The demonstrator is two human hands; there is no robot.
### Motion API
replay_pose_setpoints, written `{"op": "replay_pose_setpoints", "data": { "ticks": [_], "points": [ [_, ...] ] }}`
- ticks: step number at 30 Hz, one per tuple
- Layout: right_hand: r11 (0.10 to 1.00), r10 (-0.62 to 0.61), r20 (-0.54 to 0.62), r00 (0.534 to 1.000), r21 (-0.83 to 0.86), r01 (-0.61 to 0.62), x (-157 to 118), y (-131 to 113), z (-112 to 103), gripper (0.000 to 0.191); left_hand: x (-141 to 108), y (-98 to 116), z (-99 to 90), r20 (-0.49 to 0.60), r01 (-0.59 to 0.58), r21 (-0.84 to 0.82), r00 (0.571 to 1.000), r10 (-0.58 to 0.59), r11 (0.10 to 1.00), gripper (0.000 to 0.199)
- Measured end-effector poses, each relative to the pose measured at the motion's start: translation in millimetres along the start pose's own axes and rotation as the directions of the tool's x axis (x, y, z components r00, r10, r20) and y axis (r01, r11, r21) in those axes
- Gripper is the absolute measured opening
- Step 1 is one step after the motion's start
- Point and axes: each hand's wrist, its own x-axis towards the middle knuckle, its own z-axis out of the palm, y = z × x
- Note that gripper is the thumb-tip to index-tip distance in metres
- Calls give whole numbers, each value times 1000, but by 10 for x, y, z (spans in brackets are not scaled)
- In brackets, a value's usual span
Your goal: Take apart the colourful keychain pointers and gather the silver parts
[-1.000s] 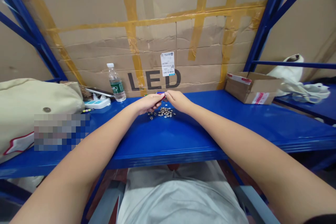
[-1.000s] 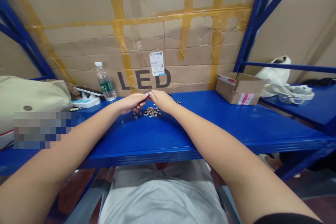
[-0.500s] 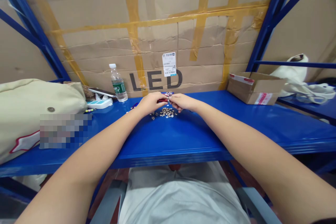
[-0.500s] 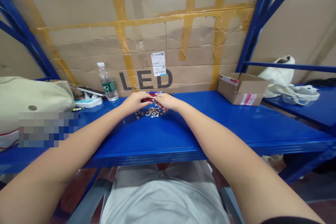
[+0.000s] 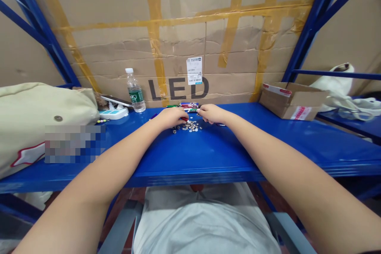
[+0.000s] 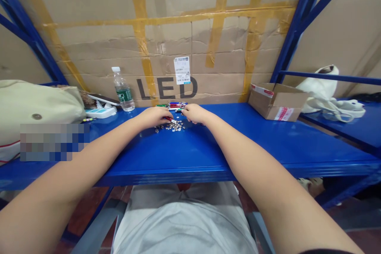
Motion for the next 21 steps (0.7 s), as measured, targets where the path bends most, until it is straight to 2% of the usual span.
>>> {"op": "replay_pose_setpoints", "data": {
  "ticks": [4, 9, 12, 15, 17, 21],
  "points": [
    [1000, -2, 53, 999, -9, 2, -1, -1, 3, 18, 8, -29, 22, -4, -48, -12, 999, 48, 999, 19],
    [998, -52, 24, 998, -31, 53, -25, -45, 2, 20, 22, -29, 3, -52, 10, 15, 999, -9, 1000, 25],
    [990, -144, 3, 990, 6, 144, -12, -51, 29, 20, 33, 1, -11, -53, 12, -71, 998, -16, 997, 26],
    [974, -220, -29, 975, 42, 221, 14, -54, 69, 21, 44, 48, -10, -80, -45, -189, 996, 31, 981, 29],
    [970, -235, -52, 971, 58, 238, 24, -60, 85, 22, 49, 75, -6, -99, -65, -235, 994, 42, 970, 29],
    [970, -218, -64, 974, 93, 224, 13, -84, 97, 23, 53, 93, 1, -104, -28, -273, 995, -1, 961, 27]
  ]
}}
